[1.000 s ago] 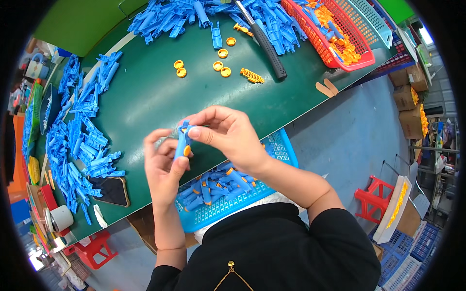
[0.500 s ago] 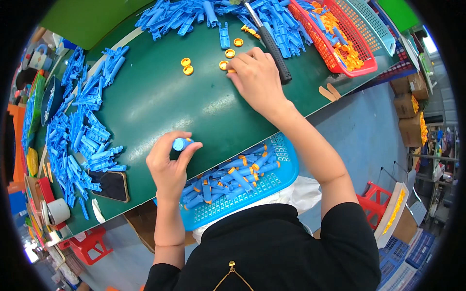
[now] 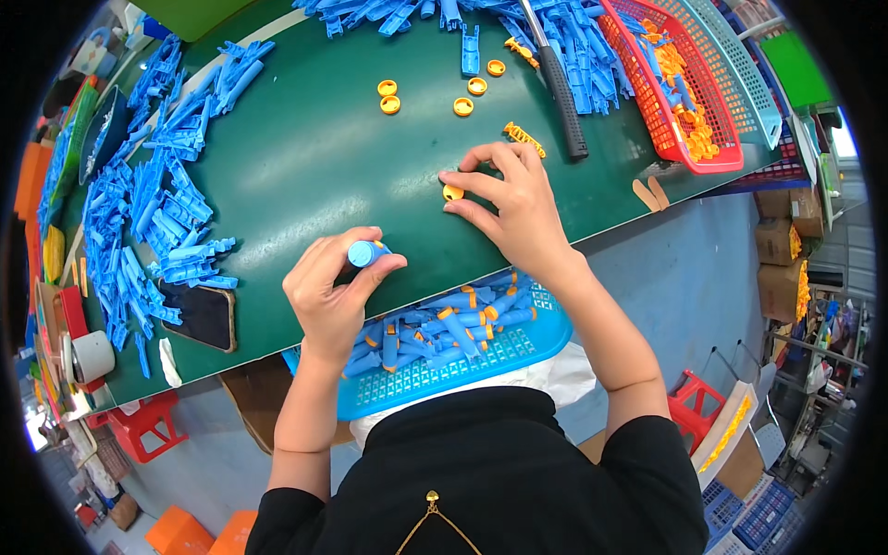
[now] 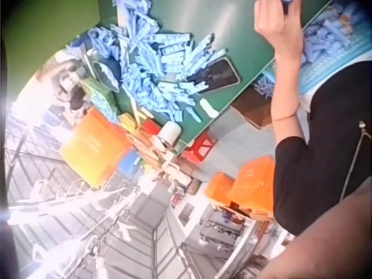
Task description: Assembling blue plastic toy parts by snapping on yellow components at a factory workbench.
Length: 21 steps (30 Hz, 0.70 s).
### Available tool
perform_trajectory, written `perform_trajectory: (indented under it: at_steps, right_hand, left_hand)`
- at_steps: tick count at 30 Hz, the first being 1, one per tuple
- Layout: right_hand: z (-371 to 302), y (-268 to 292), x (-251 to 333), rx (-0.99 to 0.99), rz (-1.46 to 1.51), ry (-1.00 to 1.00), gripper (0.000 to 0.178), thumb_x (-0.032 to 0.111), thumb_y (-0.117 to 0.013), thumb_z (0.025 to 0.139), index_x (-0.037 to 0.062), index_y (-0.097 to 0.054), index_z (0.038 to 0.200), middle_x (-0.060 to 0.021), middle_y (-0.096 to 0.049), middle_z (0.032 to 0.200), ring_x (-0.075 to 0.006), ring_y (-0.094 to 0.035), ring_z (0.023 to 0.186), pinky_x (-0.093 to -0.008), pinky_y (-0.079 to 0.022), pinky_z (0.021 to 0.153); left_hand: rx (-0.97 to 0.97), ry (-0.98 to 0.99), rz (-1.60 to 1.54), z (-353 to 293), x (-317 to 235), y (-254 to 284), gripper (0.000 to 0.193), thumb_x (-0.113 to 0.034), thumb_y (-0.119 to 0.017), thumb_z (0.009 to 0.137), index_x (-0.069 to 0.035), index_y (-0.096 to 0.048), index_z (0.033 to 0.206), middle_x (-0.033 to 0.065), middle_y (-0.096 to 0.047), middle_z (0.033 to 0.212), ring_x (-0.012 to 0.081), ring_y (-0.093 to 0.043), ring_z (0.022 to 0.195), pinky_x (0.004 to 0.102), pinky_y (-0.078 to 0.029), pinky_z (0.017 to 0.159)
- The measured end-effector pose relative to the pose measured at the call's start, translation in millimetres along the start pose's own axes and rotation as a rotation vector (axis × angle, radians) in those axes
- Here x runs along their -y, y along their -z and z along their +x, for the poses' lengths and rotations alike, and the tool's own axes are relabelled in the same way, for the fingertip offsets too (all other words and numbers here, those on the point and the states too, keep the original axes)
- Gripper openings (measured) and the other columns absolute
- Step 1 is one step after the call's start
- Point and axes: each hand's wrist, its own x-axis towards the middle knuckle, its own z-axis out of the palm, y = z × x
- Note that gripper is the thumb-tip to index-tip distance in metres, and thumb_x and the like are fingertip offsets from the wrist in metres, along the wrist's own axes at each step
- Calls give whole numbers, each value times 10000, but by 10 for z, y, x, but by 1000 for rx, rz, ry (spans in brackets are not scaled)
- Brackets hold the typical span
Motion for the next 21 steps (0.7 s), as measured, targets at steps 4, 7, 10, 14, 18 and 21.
perform_trajectory:
  at_steps: [4,7,10,14,18,21]
  right_hand:
    - [110,111,237,14,241,106,314,99,-772,693,71,-705,998,-45,-623,960,-231,-551,932,-332,-458,801]
    - [195,102,539,43,421,206,324,101,-779,680,46,-691,987,-71,-636,925,-237,-598,850,-330,-482,729]
    - [230,81,630,56,384,276,312,106,-781,671,29,-675,954,-83,-637,887,-241,-613,777,-315,-491,658]
    - [221,103,658,87,329,295,298,111,-775,681,27,-672,948,-80,-637,866,-236,-615,752,-316,-493,637]
    - [231,118,671,98,299,309,297,115,-773,683,26,-670,947,-81,-635,861,-236,-613,743,-320,-494,633]
    - [236,112,659,95,302,298,294,112,-773,681,26,-669,942,-78,-635,856,-239,-610,748,-321,-493,637]
  left_hand:
    - [35,-5,-53,0,-1,0,290,-138,-821,654,-23,-664,869,87,-653,743,227,-601,648,309,-473,572]
    - [56,-1,-33,-9,8,42,265,-114,-787,670,-16,-659,881,100,-662,789,250,-619,686,322,-485,599]
    - [55,-14,-14,-34,56,26,253,-98,-761,674,-13,-656,888,103,-668,814,264,-628,704,326,-493,607]
    - [49,-53,-19,-18,51,30,247,-97,-758,678,-11,-654,884,99,-668,813,267,-625,693,324,-496,610]
    - [112,-22,-46,-15,67,71,261,-78,-748,681,-12,-650,913,110,-666,877,282,-626,800,341,-500,686]
    - [265,166,-345,-24,86,131,337,-73,-706,724,-13,-618,1044,146,-624,1072,276,-575,1032,343,-458,852]
